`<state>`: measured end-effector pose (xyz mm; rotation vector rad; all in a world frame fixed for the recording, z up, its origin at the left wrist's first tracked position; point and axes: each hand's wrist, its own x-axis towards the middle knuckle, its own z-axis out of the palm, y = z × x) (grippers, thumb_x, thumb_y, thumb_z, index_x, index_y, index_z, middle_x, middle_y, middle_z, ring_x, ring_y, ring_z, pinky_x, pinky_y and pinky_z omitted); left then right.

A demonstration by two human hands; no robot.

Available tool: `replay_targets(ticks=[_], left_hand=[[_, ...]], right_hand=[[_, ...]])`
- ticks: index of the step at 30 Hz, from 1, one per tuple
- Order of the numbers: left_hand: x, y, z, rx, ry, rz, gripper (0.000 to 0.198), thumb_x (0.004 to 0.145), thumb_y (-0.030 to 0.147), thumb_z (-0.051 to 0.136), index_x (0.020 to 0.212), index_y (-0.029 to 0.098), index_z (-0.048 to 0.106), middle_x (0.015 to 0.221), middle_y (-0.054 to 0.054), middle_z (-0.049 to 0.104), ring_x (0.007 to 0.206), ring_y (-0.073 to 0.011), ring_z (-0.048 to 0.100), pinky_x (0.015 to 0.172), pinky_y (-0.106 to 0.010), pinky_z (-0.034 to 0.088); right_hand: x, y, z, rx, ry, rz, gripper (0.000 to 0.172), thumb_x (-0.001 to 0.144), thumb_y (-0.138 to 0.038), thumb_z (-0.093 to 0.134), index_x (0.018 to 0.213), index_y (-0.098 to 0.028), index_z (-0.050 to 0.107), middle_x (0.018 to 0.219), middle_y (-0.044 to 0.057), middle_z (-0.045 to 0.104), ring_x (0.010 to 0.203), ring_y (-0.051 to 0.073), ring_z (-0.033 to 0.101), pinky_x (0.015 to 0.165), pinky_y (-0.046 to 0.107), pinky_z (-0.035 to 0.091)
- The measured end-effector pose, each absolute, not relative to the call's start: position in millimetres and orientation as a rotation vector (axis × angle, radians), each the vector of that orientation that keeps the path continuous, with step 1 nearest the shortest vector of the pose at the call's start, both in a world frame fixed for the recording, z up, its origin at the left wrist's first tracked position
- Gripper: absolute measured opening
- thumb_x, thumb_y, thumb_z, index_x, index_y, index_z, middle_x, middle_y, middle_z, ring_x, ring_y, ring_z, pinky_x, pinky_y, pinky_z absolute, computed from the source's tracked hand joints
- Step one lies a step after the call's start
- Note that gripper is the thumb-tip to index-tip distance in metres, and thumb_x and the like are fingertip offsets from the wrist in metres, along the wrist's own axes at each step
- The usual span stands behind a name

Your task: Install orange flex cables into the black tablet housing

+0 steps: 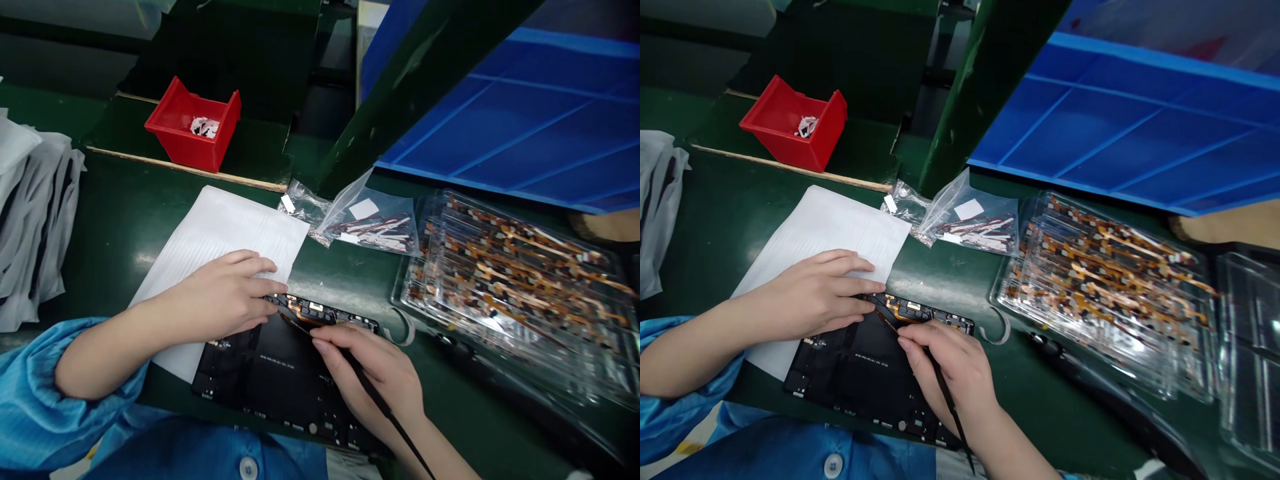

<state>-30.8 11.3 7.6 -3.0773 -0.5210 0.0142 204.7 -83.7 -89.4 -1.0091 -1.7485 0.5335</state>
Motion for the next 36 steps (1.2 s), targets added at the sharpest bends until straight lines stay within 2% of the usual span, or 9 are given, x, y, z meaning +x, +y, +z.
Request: replay_targets(ticks=[8, 15, 24, 30, 36], left_hand=[[-29.6, 10.3, 7.6, -3.062, -0.530, 0.001, 0.020, 0.100, 0.031, 0.060, 0.101, 0.024, 0.078, 0.130, 0.007, 0.066, 0.125, -0.0251, 0.053, 0.107, -0.040, 0.038], [-31.3, 10.7, 4.9, -3.056, -0.527, -0.002, 0.017, 0.098, 0.032, 0.063, 0.100, 0.024, 0.079, 0.128, 0.007, 0.067, 0.125, -0.0254, 0.053, 0.107, -0.041, 0.038], [-31.7, 11.6, 6.4, -3.060, -0.519, -0.014, 0.015, 0.096, 0.032, 0.066, 0.096, 0.024, 0.079, 0.126, 0.006, 0.068, 0.123, -0.0257, 0.053, 0.105, -0.040, 0.038], [-31.2, 10.8, 6.3, -3.042, -0.503, -0.031, 0.016, 0.097, 0.032, 0.064, 0.094, 0.026, 0.079, 0.127, 0.006, 0.067, 0.123, -0.0256, 0.053, 0.106, -0.041, 0.037], [-30.5, 10.4, 5.0, -3.023, -0.559, -0.036, 0.016, 0.097, 0.035, 0.064, 0.096, 0.029, 0.079, 0.126, 0.007, 0.068, 0.123, -0.0255, 0.053, 0.104, -0.041, 0.037]], right_hand=[[211.5, -79.0, -88.8, -0.888, -1.970, 0.397, 0.013, 0.096, -0.011, 0.066, 0.108, -0.015, 0.066, 0.091, 0.002, 0.066, 0.079, 0.010, 0.062, 0.073, 0.023, 0.046], [214.9, -69.1, -87.8, -0.902, -2.149, 0.119, 0.011, 0.098, -0.015, 0.066, 0.109, -0.015, 0.068, 0.090, 0.000, 0.067, 0.078, 0.011, 0.060, 0.074, 0.026, 0.042], [229.6, -60.3, -81.3, -0.808, -2.330, 0.113, 0.012, 0.102, -0.015, 0.058, 0.106, -0.016, 0.069, 0.090, 0.001, 0.065, 0.076, 0.013, 0.055, 0.068, 0.029, 0.035], [224.9, -64.3, -76.5, -0.820, -2.228, 0.109, 0.014, 0.098, -0.009, 0.062, 0.110, -0.014, 0.067, 0.096, 0.003, 0.068, 0.081, 0.013, 0.060, 0.072, 0.028, 0.042], [216.9, -66.0, -69.7, -0.856, -2.141, 0.087, 0.009, 0.096, -0.009, 0.065, 0.104, -0.013, 0.065, 0.092, 0.003, 0.069, 0.077, 0.010, 0.062, 0.072, 0.027, 0.046]])
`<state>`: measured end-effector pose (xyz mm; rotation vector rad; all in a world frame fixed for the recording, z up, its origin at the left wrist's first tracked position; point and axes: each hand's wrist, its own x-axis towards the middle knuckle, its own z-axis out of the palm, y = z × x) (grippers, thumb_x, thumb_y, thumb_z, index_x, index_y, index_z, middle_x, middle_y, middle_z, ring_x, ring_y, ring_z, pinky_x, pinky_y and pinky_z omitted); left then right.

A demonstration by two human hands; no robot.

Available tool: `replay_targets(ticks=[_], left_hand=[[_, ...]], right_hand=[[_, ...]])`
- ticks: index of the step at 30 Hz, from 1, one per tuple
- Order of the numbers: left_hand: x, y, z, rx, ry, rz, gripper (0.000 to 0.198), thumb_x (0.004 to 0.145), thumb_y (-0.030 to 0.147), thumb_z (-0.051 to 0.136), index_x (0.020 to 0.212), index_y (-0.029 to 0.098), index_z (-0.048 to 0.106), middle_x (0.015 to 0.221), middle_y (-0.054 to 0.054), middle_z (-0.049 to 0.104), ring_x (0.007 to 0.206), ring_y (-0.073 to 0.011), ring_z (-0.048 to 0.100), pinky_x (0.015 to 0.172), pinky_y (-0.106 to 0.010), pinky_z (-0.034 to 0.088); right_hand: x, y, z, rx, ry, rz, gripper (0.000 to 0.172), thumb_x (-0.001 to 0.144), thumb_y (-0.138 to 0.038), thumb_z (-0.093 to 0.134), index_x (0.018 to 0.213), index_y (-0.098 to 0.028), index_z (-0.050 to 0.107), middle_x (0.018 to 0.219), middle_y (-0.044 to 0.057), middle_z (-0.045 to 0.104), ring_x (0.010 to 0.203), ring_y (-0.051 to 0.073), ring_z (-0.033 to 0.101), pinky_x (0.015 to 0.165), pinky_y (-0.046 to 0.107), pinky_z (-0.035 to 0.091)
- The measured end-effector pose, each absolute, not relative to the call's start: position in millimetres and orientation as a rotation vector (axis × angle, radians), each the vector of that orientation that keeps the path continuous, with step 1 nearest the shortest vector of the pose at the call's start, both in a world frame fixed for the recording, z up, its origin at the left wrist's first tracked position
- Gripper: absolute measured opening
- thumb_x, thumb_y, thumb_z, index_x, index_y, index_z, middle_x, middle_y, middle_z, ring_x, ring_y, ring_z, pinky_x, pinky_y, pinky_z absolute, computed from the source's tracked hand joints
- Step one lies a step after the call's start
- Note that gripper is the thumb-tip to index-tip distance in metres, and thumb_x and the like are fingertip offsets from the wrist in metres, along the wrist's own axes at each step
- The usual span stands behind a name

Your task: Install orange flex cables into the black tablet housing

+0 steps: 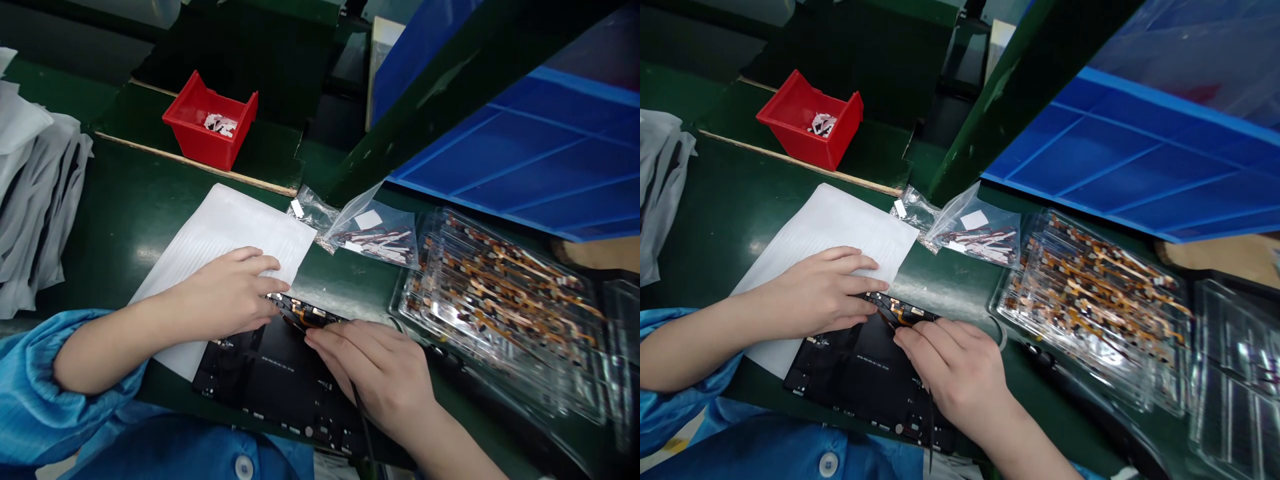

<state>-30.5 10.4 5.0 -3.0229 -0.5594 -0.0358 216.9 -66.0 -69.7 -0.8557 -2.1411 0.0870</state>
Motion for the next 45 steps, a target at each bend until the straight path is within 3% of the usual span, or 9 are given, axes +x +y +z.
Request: replay_targets(ticks=[10, 25, 31, 45], left_hand=[[-31.1, 11.2, 5.6, -3.057, -0.611, -0.012, 0.016, 0.097, 0.036, 0.064, 0.098, 0.029, 0.079, 0.129, 0.007, 0.066, 0.124, -0.0256, 0.051, 0.102, -0.041, 0.037], [-30.8, 11.1, 5.1, -3.114, -0.564, -0.031, 0.016, 0.096, 0.030, 0.064, 0.102, 0.024, 0.077, 0.132, 0.003, 0.066, 0.127, -0.0257, 0.052, 0.107, -0.042, 0.039], [-31.1, 11.4, 5.8, -3.126, -0.540, 0.001, 0.022, 0.101, 0.031, 0.057, 0.110, 0.025, 0.077, 0.134, 0.004, 0.065, 0.128, -0.0260, 0.052, 0.109, -0.042, 0.039], [-29.0, 10.8, 7.2, -3.108, -0.514, 0.022, 0.026, 0.103, 0.028, 0.053, 0.109, 0.023, 0.077, 0.133, 0.003, 0.065, 0.128, -0.0265, 0.052, 0.109, -0.043, 0.040]], right_hand=[[211.6, -70.2, -62.5, -0.898, -2.103, 0.064, 0.005, 0.098, -0.011, 0.065, 0.101, -0.013, 0.066, 0.089, 0.001, 0.070, 0.078, 0.011, 0.064, 0.074, 0.027, 0.046], [211.6, -78.4, -91.1, -0.918, -2.065, 0.152, 0.005, 0.097, -0.009, 0.064, 0.098, -0.012, 0.068, 0.087, 0.002, 0.067, 0.076, 0.010, 0.063, 0.073, 0.026, 0.045], [210.4, -79.9, -96.8, -0.914, -2.068, 0.159, 0.005, 0.099, -0.010, 0.062, 0.099, -0.013, 0.066, 0.087, 0.002, 0.067, 0.076, 0.011, 0.061, 0.074, 0.027, 0.042], [210.9, -78.5, -99.4, -0.932, -2.069, 0.122, 0.007, 0.100, -0.010, 0.060, 0.098, -0.012, 0.067, 0.089, 0.003, 0.068, 0.080, 0.012, 0.062, 0.076, 0.028, 0.044]])
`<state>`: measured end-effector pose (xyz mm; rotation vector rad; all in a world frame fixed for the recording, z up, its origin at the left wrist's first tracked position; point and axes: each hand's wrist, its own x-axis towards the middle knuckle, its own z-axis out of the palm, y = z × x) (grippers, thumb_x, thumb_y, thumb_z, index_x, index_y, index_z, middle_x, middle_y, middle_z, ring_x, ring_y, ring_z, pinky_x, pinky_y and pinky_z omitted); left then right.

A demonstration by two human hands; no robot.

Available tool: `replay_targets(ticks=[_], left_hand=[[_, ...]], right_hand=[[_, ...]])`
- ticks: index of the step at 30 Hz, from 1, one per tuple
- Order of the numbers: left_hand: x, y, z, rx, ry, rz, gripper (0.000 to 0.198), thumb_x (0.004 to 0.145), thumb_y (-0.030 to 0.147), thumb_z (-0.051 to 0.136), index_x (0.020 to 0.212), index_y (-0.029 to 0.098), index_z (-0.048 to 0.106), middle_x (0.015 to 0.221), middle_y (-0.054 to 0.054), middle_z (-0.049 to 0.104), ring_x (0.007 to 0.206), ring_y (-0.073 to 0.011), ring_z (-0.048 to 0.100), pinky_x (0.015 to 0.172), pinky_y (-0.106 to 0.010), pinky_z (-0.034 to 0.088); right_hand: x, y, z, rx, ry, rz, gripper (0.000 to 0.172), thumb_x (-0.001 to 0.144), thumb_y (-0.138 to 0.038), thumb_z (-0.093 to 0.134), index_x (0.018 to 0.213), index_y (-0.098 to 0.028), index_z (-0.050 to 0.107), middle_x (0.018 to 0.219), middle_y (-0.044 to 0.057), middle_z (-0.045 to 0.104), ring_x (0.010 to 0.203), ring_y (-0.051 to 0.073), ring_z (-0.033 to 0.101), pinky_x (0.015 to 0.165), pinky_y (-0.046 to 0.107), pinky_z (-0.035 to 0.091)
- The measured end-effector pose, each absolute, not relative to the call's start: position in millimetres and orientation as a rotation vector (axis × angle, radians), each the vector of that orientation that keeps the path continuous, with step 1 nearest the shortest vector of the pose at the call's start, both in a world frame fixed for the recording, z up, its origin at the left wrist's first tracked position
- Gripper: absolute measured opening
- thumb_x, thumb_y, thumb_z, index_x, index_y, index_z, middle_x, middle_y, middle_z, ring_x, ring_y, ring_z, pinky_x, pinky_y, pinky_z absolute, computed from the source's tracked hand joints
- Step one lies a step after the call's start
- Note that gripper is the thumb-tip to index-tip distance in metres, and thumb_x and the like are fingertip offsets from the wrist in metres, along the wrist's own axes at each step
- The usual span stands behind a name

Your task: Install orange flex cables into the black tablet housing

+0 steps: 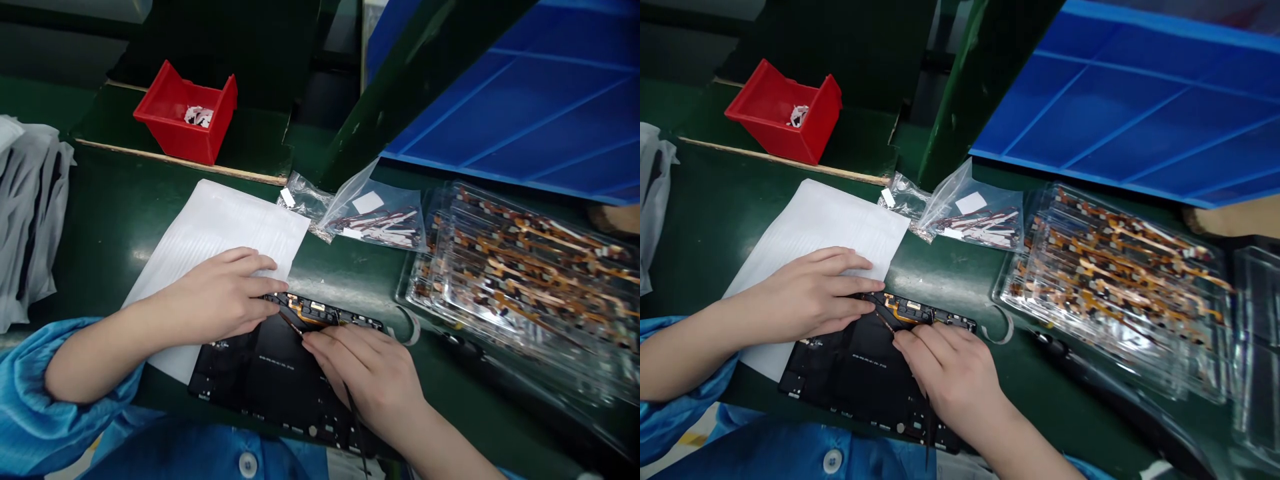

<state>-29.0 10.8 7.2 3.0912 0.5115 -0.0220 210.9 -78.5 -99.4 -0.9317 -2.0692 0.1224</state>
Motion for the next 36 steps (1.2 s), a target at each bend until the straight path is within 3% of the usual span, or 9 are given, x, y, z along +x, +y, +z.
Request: replay_targets(ticks=[25, 36], left_hand=[[-26.4, 9.4, 7.3, 3.112, 0.456, -0.129, 0.025, 0.098, 0.027, 0.059, 0.118, 0.023, 0.074, 0.142, 0.003, 0.058, 0.133, -0.0276, 0.048, 0.116, -0.047, 0.034], [-23.5, 6.5, 7.8, 3.138, 0.440, -0.148, 0.029, 0.102, 0.026, 0.050, 0.119, 0.023, 0.074, 0.143, 0.001, 0.058, 0.133, -0.0274, 0.048, 0.117, -0.048, 0.034]], right_hand=[[213.4, -80.4, -106.2, -0.947, -2.094, 0.148, 0.009, 0.100, -0.010, 0.057, 0.103, -0.014, 0.065, 0.093, 0.003, 0.065, 0.080, 0.016, 0.056, 0.072, 0.030, 0.037], [213.2, -79.4, -107.6, -0.945, -2.097, 0.177, 0.010, 0.101, -0.012, 0.056, 0.106, -0.015, 0.065, 0.093, 0.004, 0.065, 0.081, 0.017, 0.055, 0.072, 0.031, 0.036]])
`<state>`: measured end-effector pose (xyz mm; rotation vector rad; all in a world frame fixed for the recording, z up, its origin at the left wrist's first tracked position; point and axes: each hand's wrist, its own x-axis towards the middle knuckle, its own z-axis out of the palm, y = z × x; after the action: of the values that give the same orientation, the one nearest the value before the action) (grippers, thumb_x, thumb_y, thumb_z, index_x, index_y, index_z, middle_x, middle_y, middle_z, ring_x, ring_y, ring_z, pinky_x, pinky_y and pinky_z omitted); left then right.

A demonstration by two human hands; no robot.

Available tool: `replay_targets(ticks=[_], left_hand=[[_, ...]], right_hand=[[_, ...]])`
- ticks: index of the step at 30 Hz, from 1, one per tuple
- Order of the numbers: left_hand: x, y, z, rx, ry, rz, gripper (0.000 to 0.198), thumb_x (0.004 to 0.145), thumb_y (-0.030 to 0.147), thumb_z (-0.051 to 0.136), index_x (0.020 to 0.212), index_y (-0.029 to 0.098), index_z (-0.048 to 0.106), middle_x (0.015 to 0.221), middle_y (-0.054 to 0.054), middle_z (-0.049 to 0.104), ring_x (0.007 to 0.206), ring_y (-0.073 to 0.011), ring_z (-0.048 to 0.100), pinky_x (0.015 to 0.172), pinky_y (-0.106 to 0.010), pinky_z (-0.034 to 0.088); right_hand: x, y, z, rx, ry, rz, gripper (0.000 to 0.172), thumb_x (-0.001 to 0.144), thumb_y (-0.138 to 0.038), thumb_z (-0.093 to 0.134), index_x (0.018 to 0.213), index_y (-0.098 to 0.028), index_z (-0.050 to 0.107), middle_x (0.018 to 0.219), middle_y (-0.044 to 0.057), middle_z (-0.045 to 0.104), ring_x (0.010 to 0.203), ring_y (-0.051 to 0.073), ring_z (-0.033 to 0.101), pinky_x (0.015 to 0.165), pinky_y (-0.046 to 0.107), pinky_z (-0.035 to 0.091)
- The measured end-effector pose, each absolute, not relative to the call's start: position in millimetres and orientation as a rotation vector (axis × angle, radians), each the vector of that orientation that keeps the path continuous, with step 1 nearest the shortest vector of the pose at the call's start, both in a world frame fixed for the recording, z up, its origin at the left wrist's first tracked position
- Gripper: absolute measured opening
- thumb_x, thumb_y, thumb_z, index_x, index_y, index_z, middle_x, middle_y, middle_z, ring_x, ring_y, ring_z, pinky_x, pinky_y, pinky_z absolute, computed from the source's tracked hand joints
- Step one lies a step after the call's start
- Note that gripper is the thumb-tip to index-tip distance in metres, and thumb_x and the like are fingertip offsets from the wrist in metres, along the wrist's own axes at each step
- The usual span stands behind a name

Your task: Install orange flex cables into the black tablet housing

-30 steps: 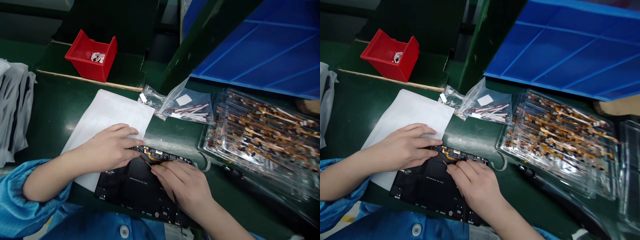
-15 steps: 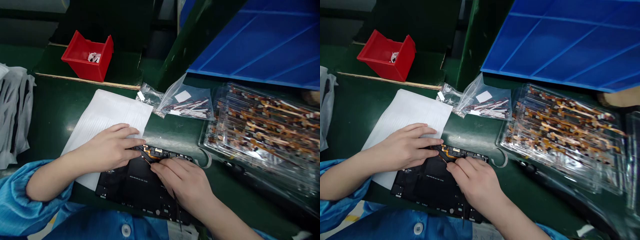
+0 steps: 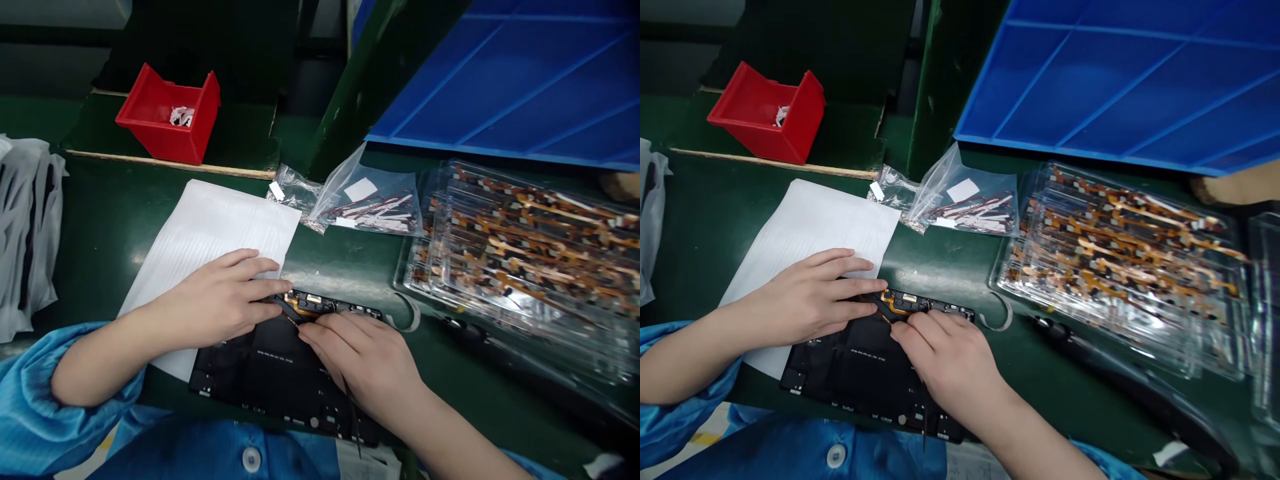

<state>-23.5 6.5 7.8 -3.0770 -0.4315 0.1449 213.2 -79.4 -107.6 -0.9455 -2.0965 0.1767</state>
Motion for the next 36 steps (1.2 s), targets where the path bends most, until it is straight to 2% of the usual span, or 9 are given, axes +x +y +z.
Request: replay_targets(ticks=[16, 23, 36], left_hand=[[-18.9, 2.0, 5.8, -3.035, -0.426, 0.131, 0.027, 0.103, 0.024, 0.051, 0.118, 0.023, 0.073, 0.143, 0.001, 0.058, 0.135, -0.0265, 0.048, 0.117, -0.047, 0.036], [-18.8, -2.2, 5.0, -3.029, -0.419, 0.176, 0.028, 0.102, 0.024, 0.053, 0.123, 0.025, 0.071, 0.148, 0.001, 0.054, 0.139, -0.0264, 0.044, 0.121, -0.048, 0.031], [-14.1, -5.1, 5.3, -3.024, -0.388, 0.184, 0.032, 0.102, 0.021, 0.049, 0.125, 0.023, 0.071, 0.145, -0.001, 0.056, 0.138, -0.0281, 0.045, 0.120, -0.049, 0.030]], right_hand=[[212.9, -78.4, -108.8, -0.955, -2.077, 0.159, 0.009, 0.099, -0.011, 0.058, 0.102, -0.014, 0.066, 0.090, 0.003, 0.065, 0.078, 0.017, 0.054, 0.071, 0.030, 0.036], [212.8, -78.7, -109.1, -0.953, -2.065, 0.159, 0.009, 0.100, -0.012, 0.058, 0.101, -0.015, 0.067, 0.091, 0.003, 0.065, 0.078, 0.016, 0.054, 0.071, 0.030, 0.036], [212.1, -78.3, -109.8, -0.949, -2.055, 0.191, 0.012, 0.100, -0.011, 0.056, 0.099, -0.013, 0.068, 0.092, 0.004, 0.065, 0.080, 0.016, 0.055, 0.072, 0.030, 0.038]])
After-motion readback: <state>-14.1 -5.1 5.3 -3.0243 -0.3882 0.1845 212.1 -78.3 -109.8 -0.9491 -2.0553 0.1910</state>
